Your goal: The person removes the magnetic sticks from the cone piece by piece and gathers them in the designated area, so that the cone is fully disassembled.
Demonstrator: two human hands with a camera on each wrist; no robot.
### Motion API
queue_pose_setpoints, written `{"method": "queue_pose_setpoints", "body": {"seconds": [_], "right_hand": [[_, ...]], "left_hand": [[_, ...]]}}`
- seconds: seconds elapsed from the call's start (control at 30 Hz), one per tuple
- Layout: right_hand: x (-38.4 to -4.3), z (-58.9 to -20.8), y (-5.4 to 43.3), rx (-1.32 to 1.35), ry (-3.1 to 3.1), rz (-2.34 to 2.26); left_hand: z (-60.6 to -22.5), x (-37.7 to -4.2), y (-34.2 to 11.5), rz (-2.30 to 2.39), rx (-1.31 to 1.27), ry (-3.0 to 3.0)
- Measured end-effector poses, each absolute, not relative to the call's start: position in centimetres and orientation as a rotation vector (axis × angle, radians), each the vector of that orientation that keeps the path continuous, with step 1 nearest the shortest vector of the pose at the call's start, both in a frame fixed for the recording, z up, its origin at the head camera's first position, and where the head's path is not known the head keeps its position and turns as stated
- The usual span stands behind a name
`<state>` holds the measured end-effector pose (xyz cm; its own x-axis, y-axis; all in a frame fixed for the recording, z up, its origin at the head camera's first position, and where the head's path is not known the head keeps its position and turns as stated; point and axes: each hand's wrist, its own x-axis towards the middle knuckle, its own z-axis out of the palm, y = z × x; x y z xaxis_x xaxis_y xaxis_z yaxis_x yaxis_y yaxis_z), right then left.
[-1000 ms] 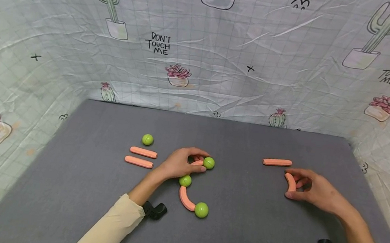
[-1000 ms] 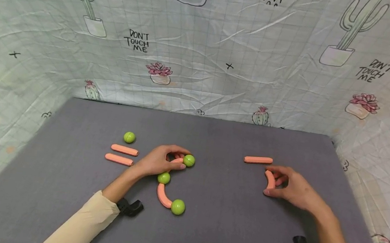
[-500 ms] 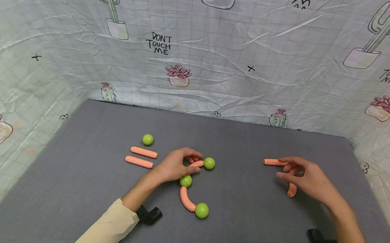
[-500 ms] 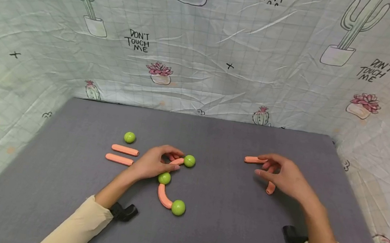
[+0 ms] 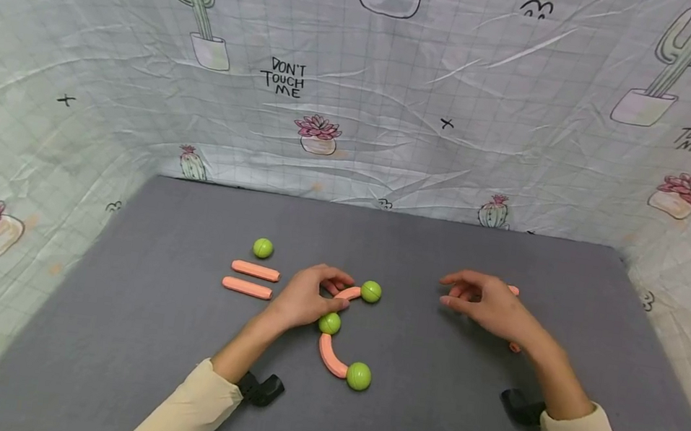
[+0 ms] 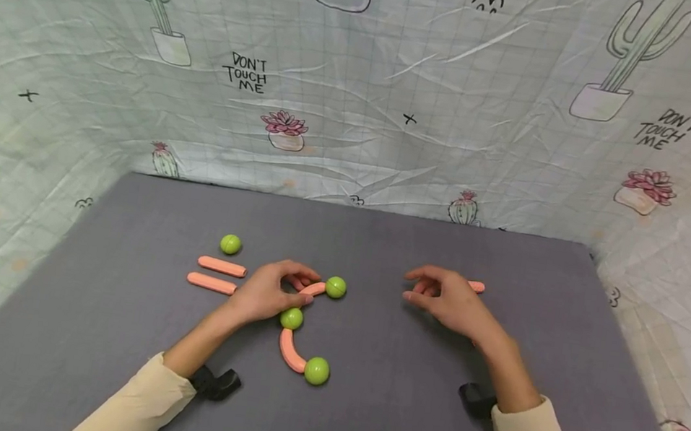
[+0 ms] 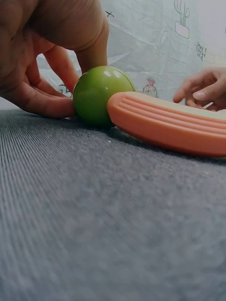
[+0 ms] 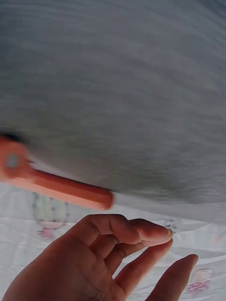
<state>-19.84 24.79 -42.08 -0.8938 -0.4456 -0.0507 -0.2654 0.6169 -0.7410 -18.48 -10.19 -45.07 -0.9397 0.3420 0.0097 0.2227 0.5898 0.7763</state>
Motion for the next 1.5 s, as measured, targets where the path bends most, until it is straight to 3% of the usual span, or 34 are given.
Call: {"method": "queue_pose_setpoints", "body": {"seconds": [0.4,1.5], "right_hand": [[-21.3,-43.0,20.7,-0.64,2.516,-1.123],[-22.5,-43.1,14.8,-0.842,2.331,-1.058]], "left_hand": [[-45.4,-17.9,-10.0,1.34,0.432,2.669],[-44.3,-17.0,-12.8,1.088,0.764,2.432]]}}
